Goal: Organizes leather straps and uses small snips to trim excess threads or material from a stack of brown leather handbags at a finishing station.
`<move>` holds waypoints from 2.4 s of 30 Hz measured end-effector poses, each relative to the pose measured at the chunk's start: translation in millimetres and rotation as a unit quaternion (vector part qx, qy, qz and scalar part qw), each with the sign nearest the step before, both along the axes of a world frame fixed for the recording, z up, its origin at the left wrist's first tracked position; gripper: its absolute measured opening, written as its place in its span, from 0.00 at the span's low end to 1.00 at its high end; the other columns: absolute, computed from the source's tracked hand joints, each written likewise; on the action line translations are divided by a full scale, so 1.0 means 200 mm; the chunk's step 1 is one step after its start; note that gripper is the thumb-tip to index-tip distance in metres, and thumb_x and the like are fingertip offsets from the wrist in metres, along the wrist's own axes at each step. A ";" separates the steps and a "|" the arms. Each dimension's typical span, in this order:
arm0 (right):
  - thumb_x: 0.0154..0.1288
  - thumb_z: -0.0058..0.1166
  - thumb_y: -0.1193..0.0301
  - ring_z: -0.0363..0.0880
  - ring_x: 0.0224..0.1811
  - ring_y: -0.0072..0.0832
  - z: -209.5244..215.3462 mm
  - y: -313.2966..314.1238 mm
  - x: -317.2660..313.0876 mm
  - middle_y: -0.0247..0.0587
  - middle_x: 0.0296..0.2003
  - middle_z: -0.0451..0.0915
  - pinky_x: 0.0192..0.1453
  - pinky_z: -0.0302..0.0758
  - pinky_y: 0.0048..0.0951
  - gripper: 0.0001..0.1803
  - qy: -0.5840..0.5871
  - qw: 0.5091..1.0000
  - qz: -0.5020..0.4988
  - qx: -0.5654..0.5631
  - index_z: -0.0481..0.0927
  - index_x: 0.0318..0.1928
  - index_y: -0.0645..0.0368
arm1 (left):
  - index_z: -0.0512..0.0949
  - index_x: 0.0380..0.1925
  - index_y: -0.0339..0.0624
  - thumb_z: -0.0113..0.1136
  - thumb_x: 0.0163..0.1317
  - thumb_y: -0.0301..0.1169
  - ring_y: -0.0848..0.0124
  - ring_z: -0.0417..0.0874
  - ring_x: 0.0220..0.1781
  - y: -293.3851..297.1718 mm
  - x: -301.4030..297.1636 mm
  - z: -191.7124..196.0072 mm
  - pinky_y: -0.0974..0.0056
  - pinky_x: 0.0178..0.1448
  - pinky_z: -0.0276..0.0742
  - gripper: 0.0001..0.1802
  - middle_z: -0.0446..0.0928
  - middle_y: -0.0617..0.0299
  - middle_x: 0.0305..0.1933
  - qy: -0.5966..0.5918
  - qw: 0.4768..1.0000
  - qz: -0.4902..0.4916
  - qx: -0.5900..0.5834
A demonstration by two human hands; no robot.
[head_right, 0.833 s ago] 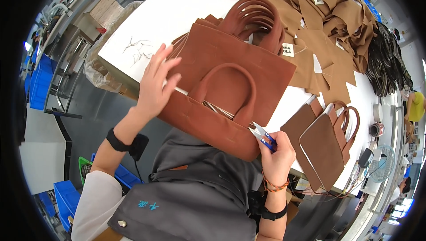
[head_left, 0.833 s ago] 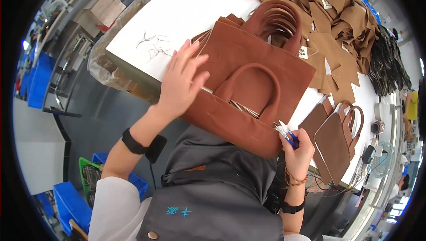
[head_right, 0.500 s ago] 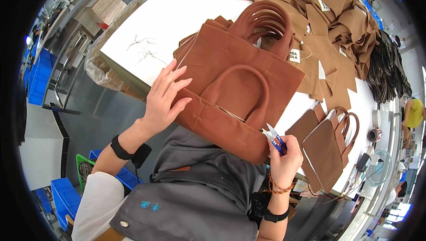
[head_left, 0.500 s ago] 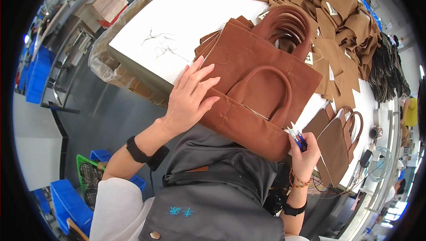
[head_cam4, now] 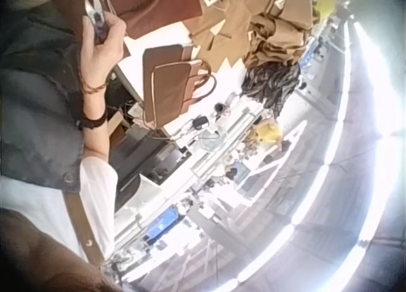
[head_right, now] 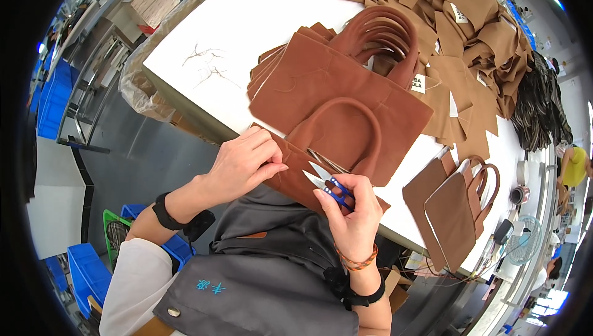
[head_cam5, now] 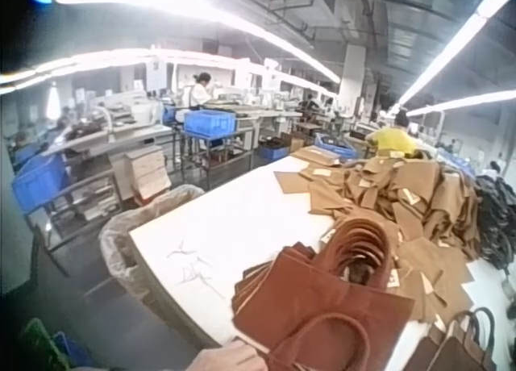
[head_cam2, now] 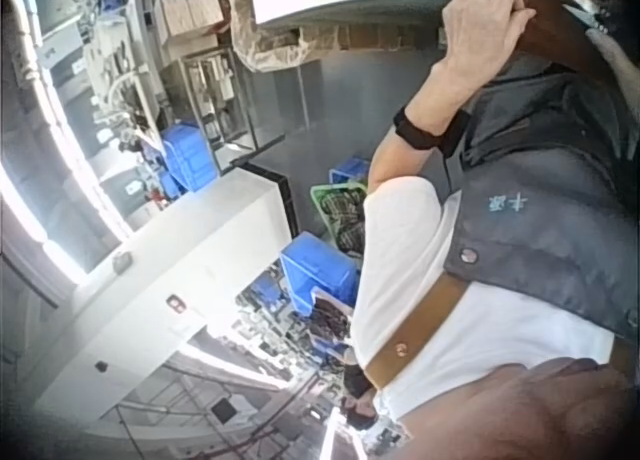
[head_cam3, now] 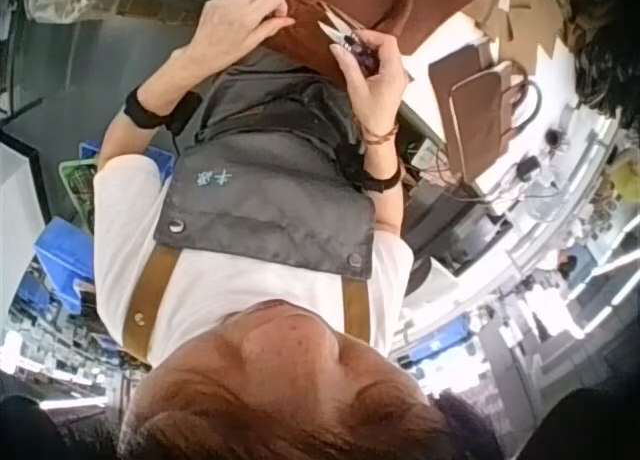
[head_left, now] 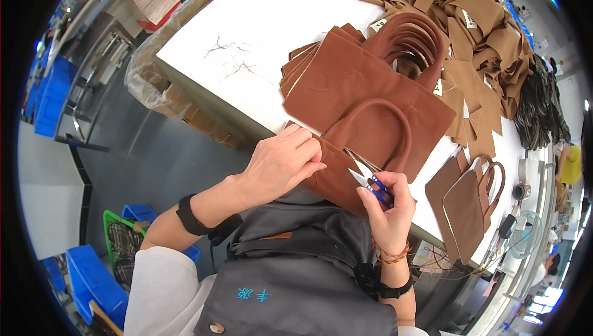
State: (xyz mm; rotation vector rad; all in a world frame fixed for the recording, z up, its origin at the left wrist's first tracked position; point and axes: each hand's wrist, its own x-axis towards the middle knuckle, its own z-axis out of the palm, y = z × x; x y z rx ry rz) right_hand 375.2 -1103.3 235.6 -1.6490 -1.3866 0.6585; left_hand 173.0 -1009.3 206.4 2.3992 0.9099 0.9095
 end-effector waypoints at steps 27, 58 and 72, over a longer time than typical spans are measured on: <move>0.50 0.69 0.70 0.81 0.28 0.27 -0.05 0.08 -0.08 0.31 0.29 0.80 0.29 0.75 0.25 0.10 -0.257 0.959 0.039 0.112 0.82 0.33 0.55 | 0.69 0.28 0.40 0.61 0.59 0.25 0.61 0.74 0.30 -0.02 0.00 0.01 0.61 0.33 0.70 0.09 0.72 0.60 0.27 -0.045 0.994 -0.008 -0.100; 0.52 0.68 0.69 0.78 0.25 0.27 -0.05 0.15 -0.05 0.29 0.28 0.79 0.27 0.73 0.26 0.09 -0.266 0.956 0.020 0.126 0.82 0.34 0.52 | 0.67 0.30 0.38 0.55 0.64 0.23 0.64 0.76 0.22 0.07 0.07 0.01 0.63 0.29 0.70 0.07 0.73 0.59 0.20 -0.067 0.993 -0.008 -0.097; 0.49 0.72 0.77 0.71 0.27 0.12 -0.02 -0.06 0.29 0.28 0.28 0.75 0.31 0.71 0.15 0.16 -0.041 0.985 -0.161 0.035 0.78 0.37 0.63 | 0.73 0.55 0.42 0.64 0.50 0.22 0.55 0.74 0.56 0.35 -0.23 0.04 0.57 0.51 0.75 0.28 0.69 0.55 0.59 0.123 0.916 0.310 0.223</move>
